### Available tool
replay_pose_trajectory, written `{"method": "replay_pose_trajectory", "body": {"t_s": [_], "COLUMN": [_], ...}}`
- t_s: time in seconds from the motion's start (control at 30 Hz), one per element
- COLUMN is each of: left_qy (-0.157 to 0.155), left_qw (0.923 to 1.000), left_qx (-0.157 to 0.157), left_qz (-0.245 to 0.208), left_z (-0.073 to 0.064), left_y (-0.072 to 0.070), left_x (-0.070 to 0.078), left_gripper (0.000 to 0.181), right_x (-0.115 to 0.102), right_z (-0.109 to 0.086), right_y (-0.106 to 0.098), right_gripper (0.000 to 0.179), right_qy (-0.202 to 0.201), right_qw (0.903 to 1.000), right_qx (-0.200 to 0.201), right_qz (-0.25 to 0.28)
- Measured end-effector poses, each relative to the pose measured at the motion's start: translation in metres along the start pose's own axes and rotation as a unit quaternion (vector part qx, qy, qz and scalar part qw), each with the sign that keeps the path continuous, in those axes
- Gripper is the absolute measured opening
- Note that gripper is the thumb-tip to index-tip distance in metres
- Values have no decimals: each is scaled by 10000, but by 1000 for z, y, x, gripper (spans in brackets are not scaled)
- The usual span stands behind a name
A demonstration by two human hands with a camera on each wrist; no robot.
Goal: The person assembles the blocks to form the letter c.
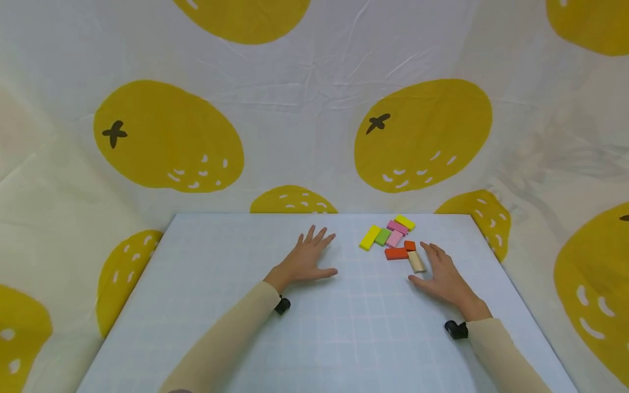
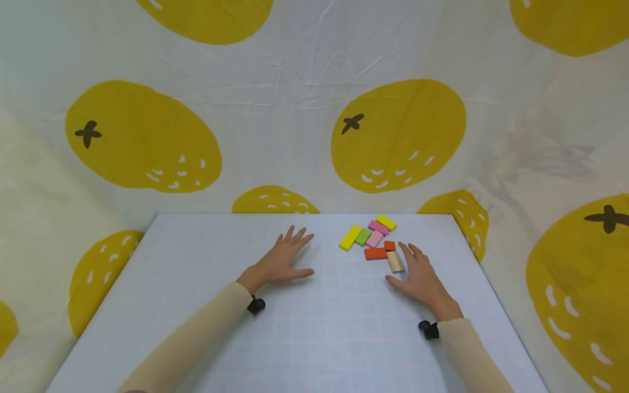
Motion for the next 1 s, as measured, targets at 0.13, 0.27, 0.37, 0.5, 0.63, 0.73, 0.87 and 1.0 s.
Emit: {"method": "replay_pose_trajectory", "body": {"t_s": [0.13, 0.27, 0.37, 0.5, 0.63, 0.73, 0.87, 1.0], "left_qy": [174, 129, 138, 148, 67, -19, -33, 170], "left_qw": [9995, 9990, 9982, 9964, 9951, 9936, 9918, 9924], "left_qx": [-208, -380, -502, -730, -857, -960, -1069, -1023], "left_qz": [-160, -213, -305, -413, -498, -595, -703, -661], "left_z": [19, 39, 55, 69, 76, 76, 73, 69], "left_y": [2, 6, 11, 18, 21, 23, 23, 20], "left_x": [12, 26, 39, 52, 58, 59, 60, 65], "left_gripper": [95, 91, 89, 87, 87, 87, 88, 88], "right_x": [-1, -2, -2, -4, -4, -4, -4, -2], "right_z": [1, 2, 3, 5, 6, 6, 4, 1], "right_y": [3, 2, 1, 1, 1, -1, -3, -6], "right_gripper": [110, 110, 109, 109, 110, 109, 109, 109], "right_qy": [65, 90, 93, 58, 77, 95, 153, 201], "right_qw": [9998, 9994, 9992, 9985, 9982, 9980, 9978, 9977], "right_qx": [-88, -185, -156, -192, -258, -260, -231, -225], "right_qz": [165, 280, 350, 501, 544, 568, 605, 615]}}
Point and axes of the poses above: each hand's wrist, its own z-axis towards the middle knuckle, its own y-axis out of the palm, x = y × z, the point moved 2 cm from there along z, towards the middle knuckle, and after that the axes turned 6 degrees about -x, right-handed, at the moved point
